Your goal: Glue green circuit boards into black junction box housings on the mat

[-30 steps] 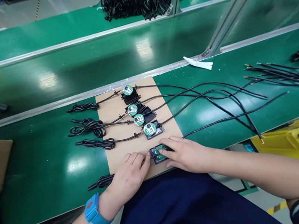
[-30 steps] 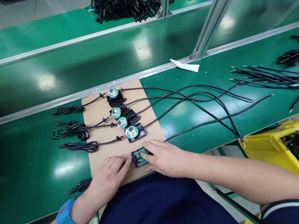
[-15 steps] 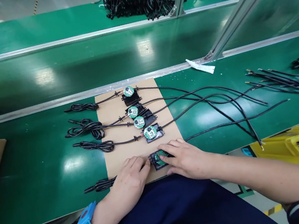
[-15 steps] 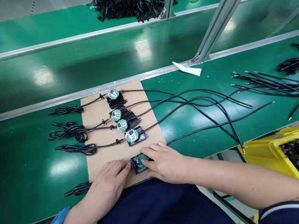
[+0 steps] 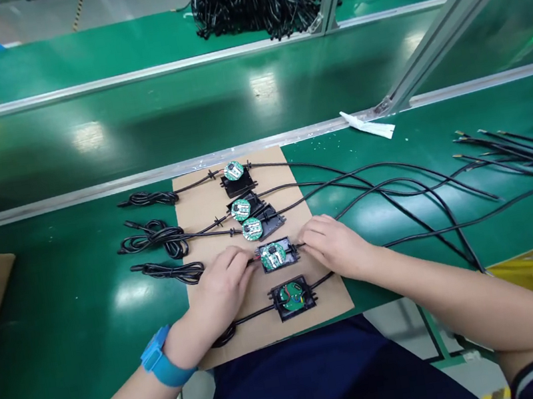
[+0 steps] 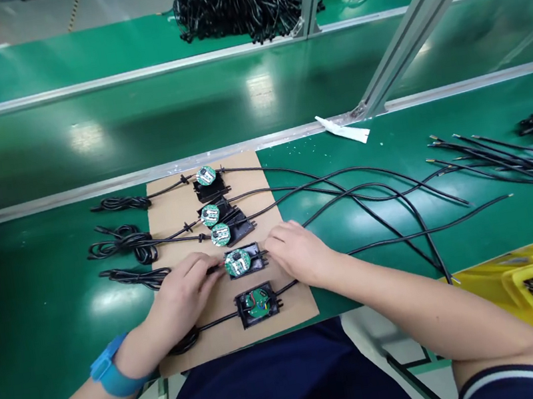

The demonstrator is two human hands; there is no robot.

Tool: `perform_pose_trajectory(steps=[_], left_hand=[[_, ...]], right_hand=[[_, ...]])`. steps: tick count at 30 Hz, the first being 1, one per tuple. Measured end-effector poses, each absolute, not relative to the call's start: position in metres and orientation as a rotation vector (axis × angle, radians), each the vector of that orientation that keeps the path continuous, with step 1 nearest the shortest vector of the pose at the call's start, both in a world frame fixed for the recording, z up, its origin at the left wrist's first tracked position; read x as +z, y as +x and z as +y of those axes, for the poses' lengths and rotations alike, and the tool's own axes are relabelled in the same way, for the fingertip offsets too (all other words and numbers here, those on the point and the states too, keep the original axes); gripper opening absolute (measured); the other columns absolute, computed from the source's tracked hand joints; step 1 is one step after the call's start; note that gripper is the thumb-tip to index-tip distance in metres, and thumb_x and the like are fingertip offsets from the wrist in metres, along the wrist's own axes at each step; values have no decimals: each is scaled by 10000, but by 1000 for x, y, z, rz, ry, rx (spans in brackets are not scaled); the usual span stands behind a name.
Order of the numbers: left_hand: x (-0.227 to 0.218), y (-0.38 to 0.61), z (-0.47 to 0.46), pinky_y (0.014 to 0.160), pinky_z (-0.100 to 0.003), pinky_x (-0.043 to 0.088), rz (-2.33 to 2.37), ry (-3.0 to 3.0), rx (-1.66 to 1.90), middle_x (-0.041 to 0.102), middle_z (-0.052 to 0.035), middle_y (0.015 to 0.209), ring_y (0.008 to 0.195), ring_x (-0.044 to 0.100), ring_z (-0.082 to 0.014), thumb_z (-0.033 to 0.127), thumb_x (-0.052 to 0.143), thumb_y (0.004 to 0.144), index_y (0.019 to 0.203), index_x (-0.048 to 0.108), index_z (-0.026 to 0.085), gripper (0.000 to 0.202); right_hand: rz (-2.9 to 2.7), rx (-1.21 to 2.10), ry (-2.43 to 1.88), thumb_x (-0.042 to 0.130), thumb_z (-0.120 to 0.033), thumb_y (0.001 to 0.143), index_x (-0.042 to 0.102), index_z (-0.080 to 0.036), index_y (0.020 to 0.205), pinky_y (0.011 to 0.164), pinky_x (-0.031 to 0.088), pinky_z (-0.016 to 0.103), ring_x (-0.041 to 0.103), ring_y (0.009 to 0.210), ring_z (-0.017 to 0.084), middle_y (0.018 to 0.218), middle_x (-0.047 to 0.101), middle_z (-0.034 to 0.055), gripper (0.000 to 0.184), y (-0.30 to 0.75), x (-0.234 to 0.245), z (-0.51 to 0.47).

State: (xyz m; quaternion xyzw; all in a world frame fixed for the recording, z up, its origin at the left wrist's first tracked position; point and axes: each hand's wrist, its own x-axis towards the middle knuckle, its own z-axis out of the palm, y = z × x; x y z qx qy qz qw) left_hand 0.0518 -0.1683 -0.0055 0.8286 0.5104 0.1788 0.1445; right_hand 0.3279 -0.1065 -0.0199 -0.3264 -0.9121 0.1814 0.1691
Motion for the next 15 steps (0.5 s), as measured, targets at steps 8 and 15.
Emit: perform_pose_trajectory(steps=[8,15], left_hand=[[10,64,-179,618,-255,476,1615,2151,569,663,-9,832,677,616,-131,223,516,968,1028,585,188,98],[10,84,-165,650,-292,465,1707,2003,568,646,-10,832,667,584,-148,295,616,925,888,554,196,123]], right_hand=[[-2639,505,-891,407,-192,1033,684,-129,1095,774,504,320,611,861,198,924,676,110,290,338,5,-130],[-2856,480,-1014,432,-175,1007,675,-135,971,670,419,302,585,722,171,822,657,65,248,328,18,-135]])
